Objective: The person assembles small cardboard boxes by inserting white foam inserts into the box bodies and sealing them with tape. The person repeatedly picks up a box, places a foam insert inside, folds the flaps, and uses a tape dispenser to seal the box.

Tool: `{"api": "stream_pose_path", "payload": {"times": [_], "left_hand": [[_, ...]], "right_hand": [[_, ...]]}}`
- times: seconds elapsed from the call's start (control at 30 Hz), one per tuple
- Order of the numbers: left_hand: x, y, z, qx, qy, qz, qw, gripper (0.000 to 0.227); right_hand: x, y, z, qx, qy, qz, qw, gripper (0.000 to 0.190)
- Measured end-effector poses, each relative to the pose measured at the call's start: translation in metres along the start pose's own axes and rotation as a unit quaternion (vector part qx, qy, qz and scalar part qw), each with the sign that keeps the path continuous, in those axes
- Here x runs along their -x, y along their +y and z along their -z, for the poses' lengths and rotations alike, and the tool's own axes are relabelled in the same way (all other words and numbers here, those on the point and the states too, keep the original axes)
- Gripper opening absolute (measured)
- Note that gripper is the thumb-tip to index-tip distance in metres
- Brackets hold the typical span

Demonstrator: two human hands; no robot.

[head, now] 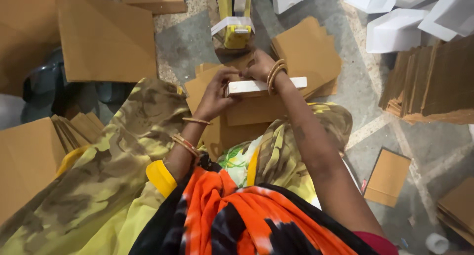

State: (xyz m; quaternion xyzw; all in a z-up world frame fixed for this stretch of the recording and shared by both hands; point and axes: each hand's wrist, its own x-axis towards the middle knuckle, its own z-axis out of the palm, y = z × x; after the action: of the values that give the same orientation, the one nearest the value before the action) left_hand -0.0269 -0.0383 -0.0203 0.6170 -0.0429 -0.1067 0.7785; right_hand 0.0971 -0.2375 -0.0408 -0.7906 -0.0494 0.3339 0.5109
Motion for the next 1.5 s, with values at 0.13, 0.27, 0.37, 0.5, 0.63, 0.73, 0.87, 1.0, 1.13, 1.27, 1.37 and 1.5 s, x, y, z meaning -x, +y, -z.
{"api": "stream_pose_path", "payload": {"times": [0.13, 0.27, 0.37, 0.5, 0.63, 0.73, 0.87, 1.0, 1.13, 1.27, 1.37, 1.5], "left_hand": [[-0.012, -0.009, 0.0, -0.073, -0.047, -0.057, 0.995, 0.053], [-0.022, -0.014, 0.006, -0.152, -0.036, -0.058, 0.986, 0.053], [-0.02, -0.017, 0.01, -0.29, -0.009, -0.048, 0.956, 0.051], [-0.015, -0.023, 0.017, -0.414, 0.007, -0.013, 0.91, 0.056], [-0.01, -0.028, 0.017, -0.458, 0.025, -0.012, 0.888, 0.049], [-0.007, -0.015, 0.011, -0.459, 0.044, -0.032, 0.887, 0.045], [0.001, 0.03, 0.001, -0.199, 0.06, 0.015, 0.978, 0.071], [0.011, 0.084, -0.013, -0.113, 0.128, -0.073, 0.983, 0.083], [0.019, 0.117, -0.025, -0.244, 0.152, -0.121, 0.95, 0.061], [0.022, 0.111, -0.014, -0.467, 0.127, -0.138, 0.864, 0.05], [0.006, 0.084, -0.011, -0.561, 0.108, -0.135, 0.81, 0.045], [-0.007, 0.045, -0.014, -0.651, 0.079, -0.166, 0.737, 0.046]], "right_hand": [[-0.004, 0.0, 0.003, 0.084, 0.023, 0.006, 0.996, 0.071], [-0.005, -0.003, 0.0, 0.108, 0.062, 0.0, 0.992, 0.077], [0.004, -0.015, -0.007, 0.22, 0.074, -0.03, 0.972, 0.066], [0.034, -0.047, -0.02, 0.244, 0.167, 0.113, 0.949, 0.078], [0.079, -0.079, -0.018, 0.184, 0.054, 0.085, 0.978, 0.07], [0.114, -0.092, -0.017, 0.394, 0.015, 0.117, 0.911, 0.065], [0.148, -0.1, -0.005, 0.422, 0.164, 0.28, 0.846, 0.048], [0.17, -0.085, -0.019, 0.067, 0.359, 0.261, 0.893, 0.029], [0.163, -0.048, -0.053, -0.344, 0.328, 0.225, 0.85, 0.038], [0.149, 0.005, -0.075, -0.416, 0.247, -0.003, 0.875, 0.05], [0.147, 0.039, -0.067, -0.297, 0.219, 0.042, 0.928, 0.061], [0.131, 0.052, -0.04, -0.181, 0.294, 0.145, 0.927, 0.062]]}}
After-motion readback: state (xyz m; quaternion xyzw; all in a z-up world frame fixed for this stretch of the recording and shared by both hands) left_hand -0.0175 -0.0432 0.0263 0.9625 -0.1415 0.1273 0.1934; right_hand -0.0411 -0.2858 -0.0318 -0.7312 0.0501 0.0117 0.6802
